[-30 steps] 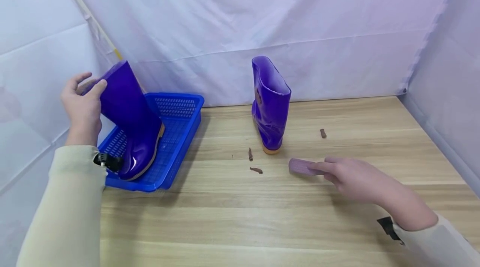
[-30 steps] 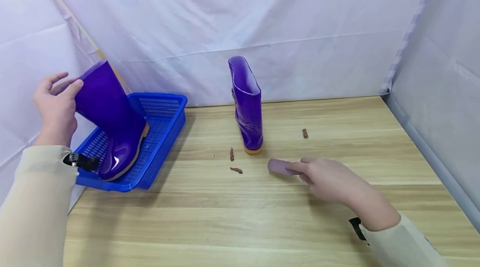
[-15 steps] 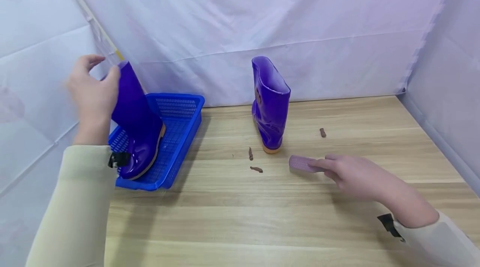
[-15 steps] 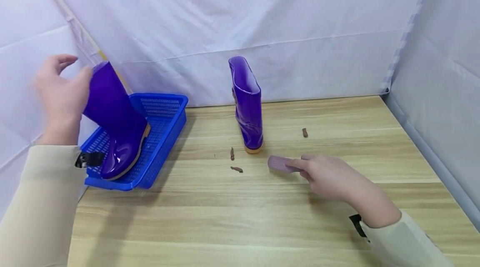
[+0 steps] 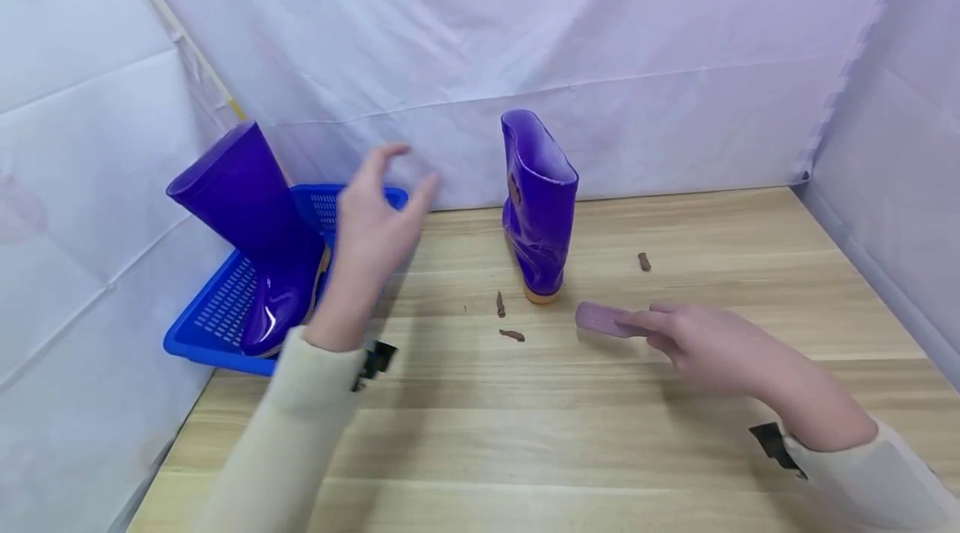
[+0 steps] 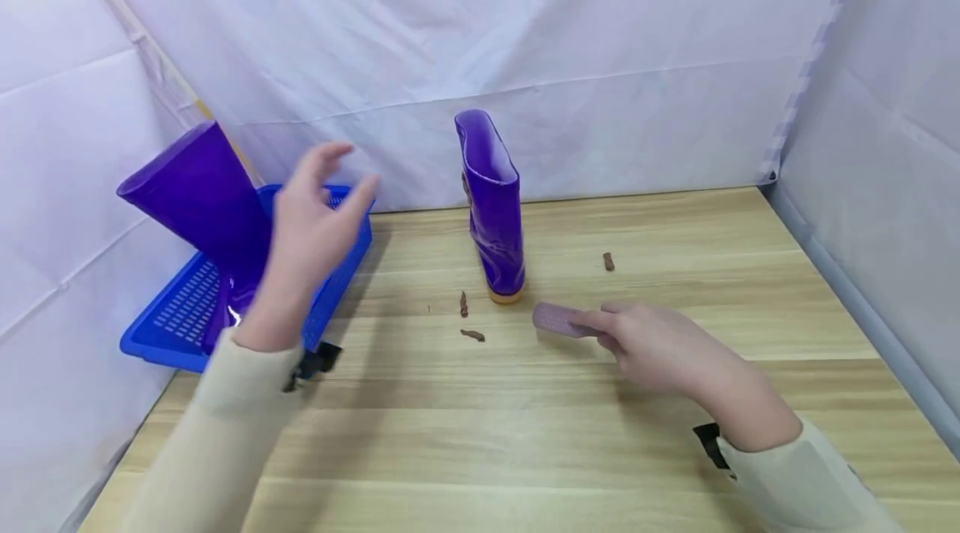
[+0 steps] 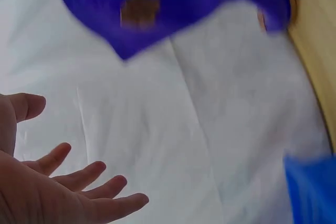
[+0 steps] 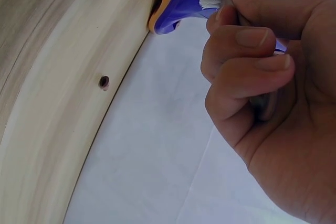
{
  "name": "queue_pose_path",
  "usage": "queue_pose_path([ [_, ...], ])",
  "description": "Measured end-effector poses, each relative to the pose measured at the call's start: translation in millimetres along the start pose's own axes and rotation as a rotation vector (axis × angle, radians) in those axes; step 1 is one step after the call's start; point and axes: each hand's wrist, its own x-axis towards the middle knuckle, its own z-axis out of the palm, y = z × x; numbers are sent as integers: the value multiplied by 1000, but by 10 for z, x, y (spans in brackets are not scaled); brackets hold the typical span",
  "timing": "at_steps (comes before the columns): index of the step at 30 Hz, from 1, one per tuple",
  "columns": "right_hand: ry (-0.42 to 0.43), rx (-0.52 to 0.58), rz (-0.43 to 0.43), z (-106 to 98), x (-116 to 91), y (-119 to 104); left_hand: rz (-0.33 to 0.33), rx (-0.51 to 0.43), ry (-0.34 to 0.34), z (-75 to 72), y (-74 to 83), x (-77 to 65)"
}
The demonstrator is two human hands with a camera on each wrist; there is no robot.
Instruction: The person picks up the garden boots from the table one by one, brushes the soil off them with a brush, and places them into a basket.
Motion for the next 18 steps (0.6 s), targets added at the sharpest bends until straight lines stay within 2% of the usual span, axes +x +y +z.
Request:
queue_pose_path([
  [2, 6, 7, 0, -17, 5, -12, -22, -18, -96, 228, 130, -148],
  [4, 16, 23, 9, -42, 16, -24, -11, -22, -160, 445, 250, -288],
  [6, 33, 54, 19, -68, 29, -33, 54, -14, -152, 651, 352, -403],
  [9, 75, 120, 42, -112, 45, -45, 186, 49, -70, 896, 493, -525],
  [12, 115, 188, 51, -142, 71, -61, 280, 178, 48, 1058, 609, -574],
  [15, 140, 244, 71, -177, 106, -93, 303, 286, 133, 1146, 685, -575],
  [18, 159, 275, 92, -210, 144, -130, 268, 297, 178, 1171, 709, -568],
])
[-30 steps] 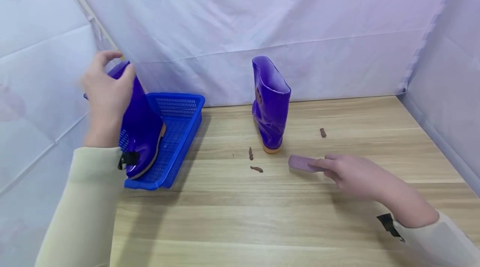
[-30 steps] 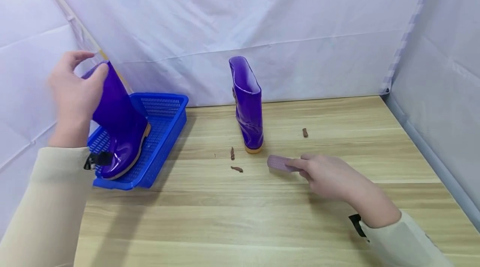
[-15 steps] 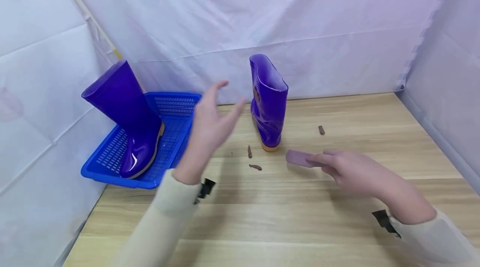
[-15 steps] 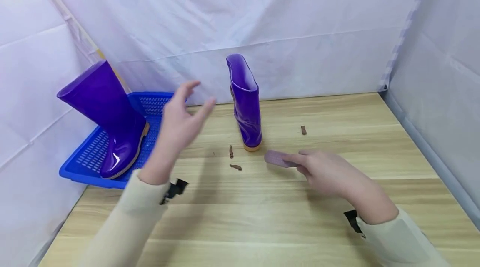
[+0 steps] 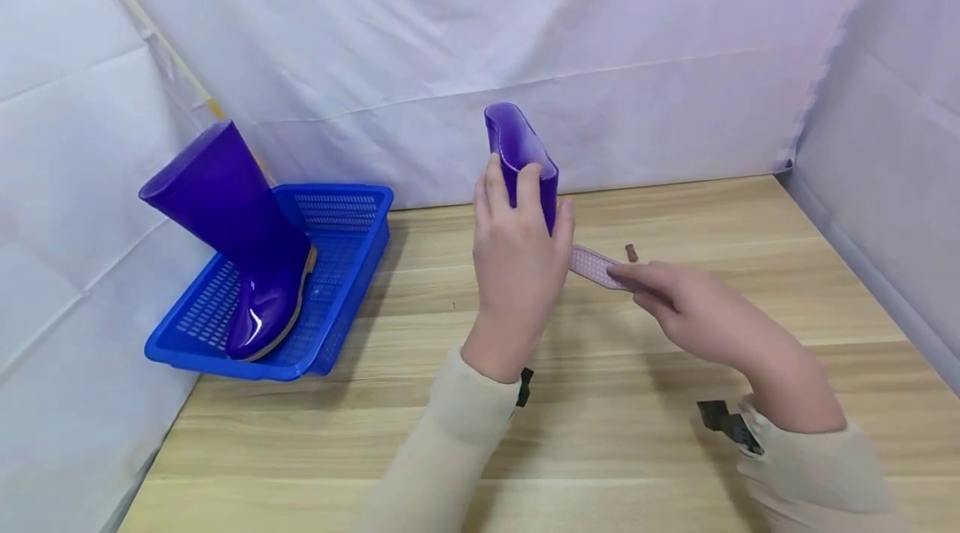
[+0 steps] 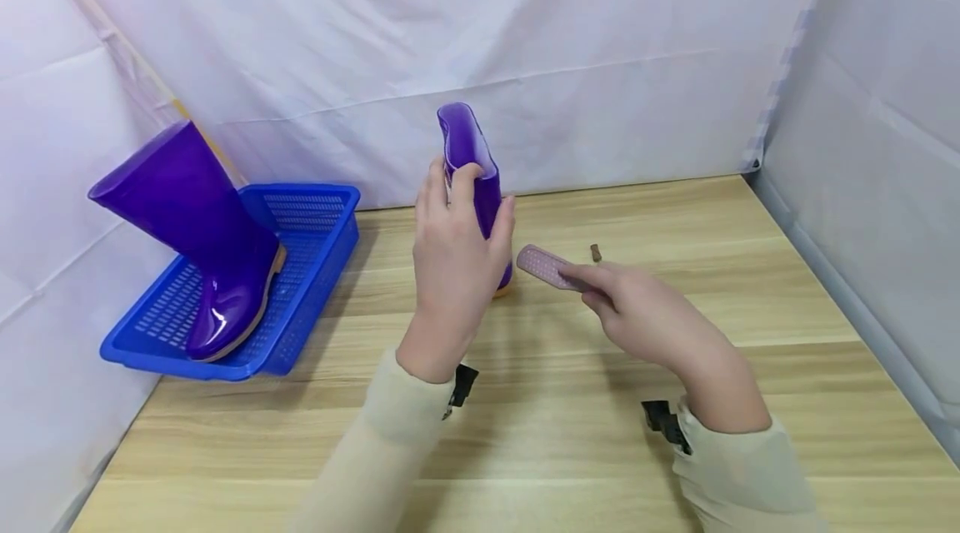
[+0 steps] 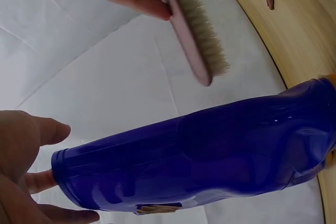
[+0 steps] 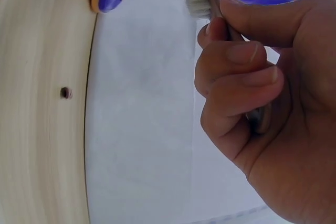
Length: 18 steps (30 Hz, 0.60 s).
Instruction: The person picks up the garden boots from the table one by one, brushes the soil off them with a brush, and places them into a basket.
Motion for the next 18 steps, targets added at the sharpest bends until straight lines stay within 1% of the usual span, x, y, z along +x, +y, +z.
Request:
queue_pose_path([
  [4, 6, 10, 39, -19, 27, -54, -51, -79, 54, -9, -26, 9],
  [8, 8, 20, 75, -26, 32, -95, -57, -159, 111, -21, -79, -5],
  [11, 21, 38, 83, -37, 34, -118, -46, -206, 146, -33, -106, -16],
  [15, 50, 49, 85, -61, 18, -146, -32, -243, 167, -66, -113, -33],
  [18, 75, 44, 90, -78, 4, -168, -42, -271, 164, -120, -89, -50],
])
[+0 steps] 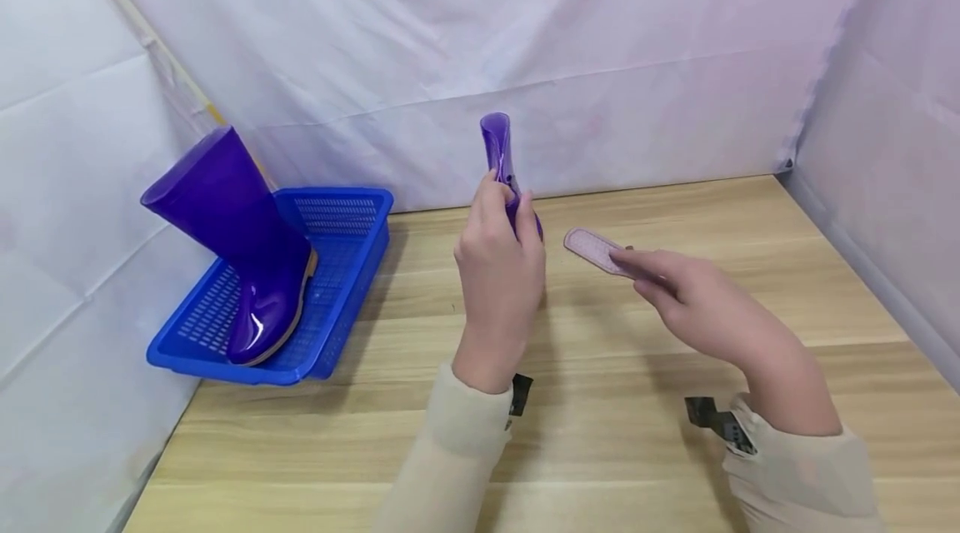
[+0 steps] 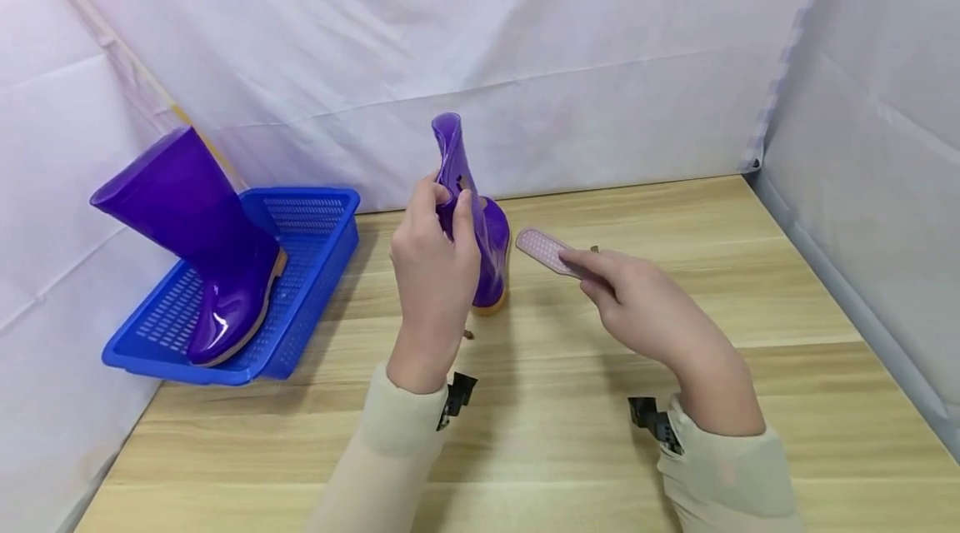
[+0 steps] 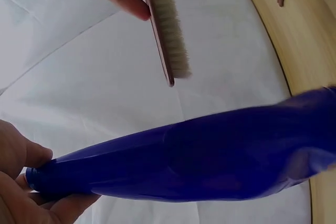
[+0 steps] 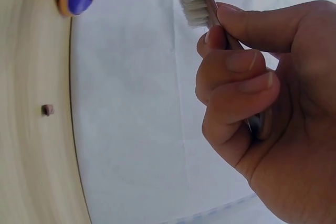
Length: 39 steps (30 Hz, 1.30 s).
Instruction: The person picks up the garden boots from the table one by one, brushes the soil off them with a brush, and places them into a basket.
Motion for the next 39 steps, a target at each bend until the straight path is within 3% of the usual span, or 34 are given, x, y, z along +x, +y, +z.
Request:
queue_pose_path([
  [6, 62, 1, -47, -9, 6, -108, -79, -112, -4, -166, 146, -103],
  [13, 182, 60, -87, -4, 12, -246, -239, -459, -12, -233, 316, -299],
  [15, 222, 63, -82, 4, -4, -262, -259, -515, -4, -220, 336, -352],
  [18, 272, 51, -82, 38, -21, -280, -262, -531, 6, -216, 338, -417],
  [24, 316, 87, -99, 164, -34, -362, -265, -411, -2, -264, 290, -466],
  [27, 332, 130, -97, 232, -28, -448, -301, -378, -19, -304, 253, -474],
  [32, 311, 269, -57, 345, 12, -606, -389, -436, -55, -365, 198, -488],
  [39, 191, 557, 59, 459, 76, -848, -437, -588, -58, -385, 138, -507],
])
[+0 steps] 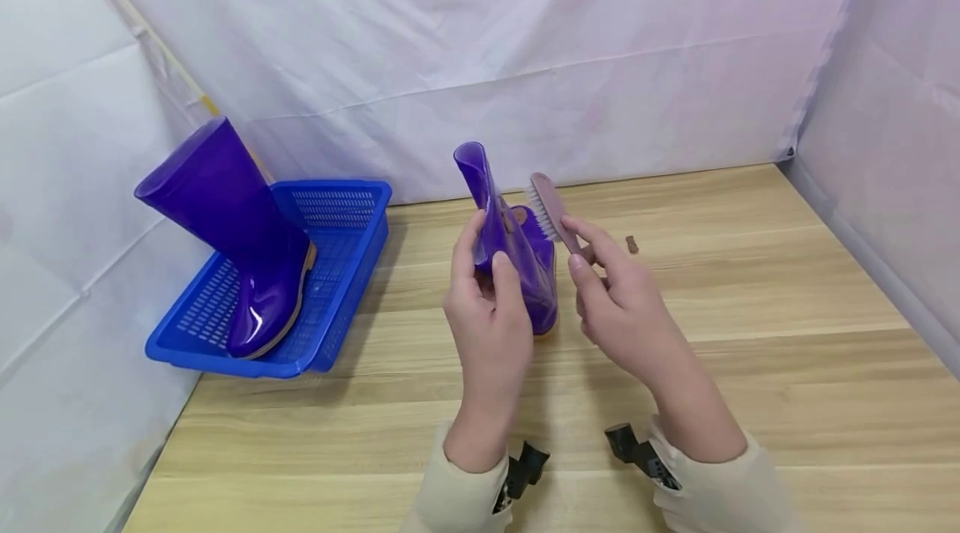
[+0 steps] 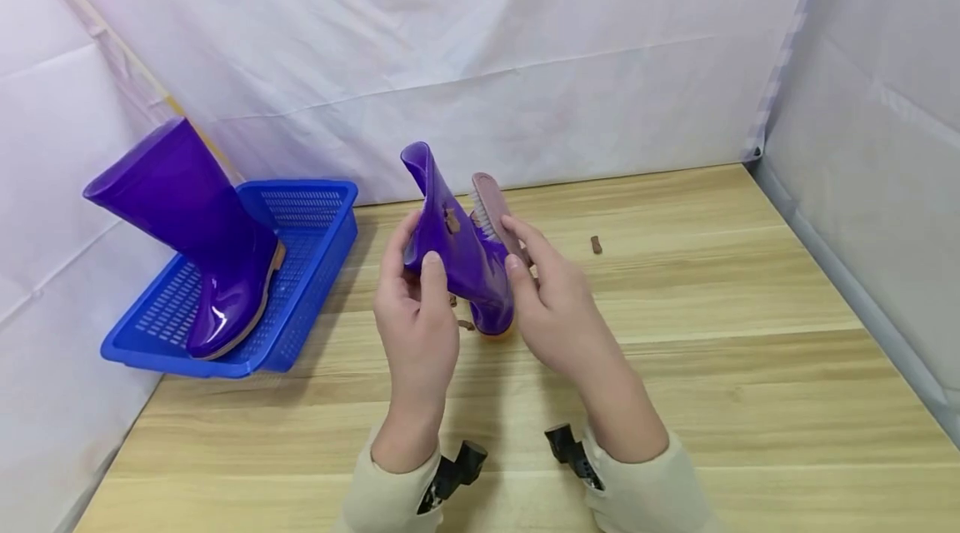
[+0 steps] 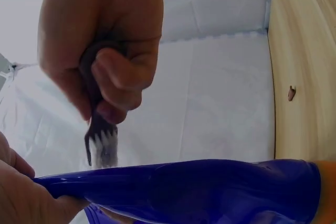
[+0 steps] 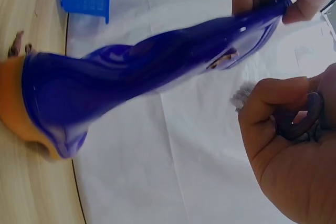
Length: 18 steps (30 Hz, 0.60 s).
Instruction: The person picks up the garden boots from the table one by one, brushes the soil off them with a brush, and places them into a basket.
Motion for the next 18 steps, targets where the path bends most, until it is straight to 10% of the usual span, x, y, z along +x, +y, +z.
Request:
queue_pose_path([
  [13, -6, 62, 82, 164, 187, -110, -231, -522, 119, 133, -217, 360],
  [18, 8, 36, 96, 167, 230, -136, -215, -508, 161, 198, -238, 366],
])
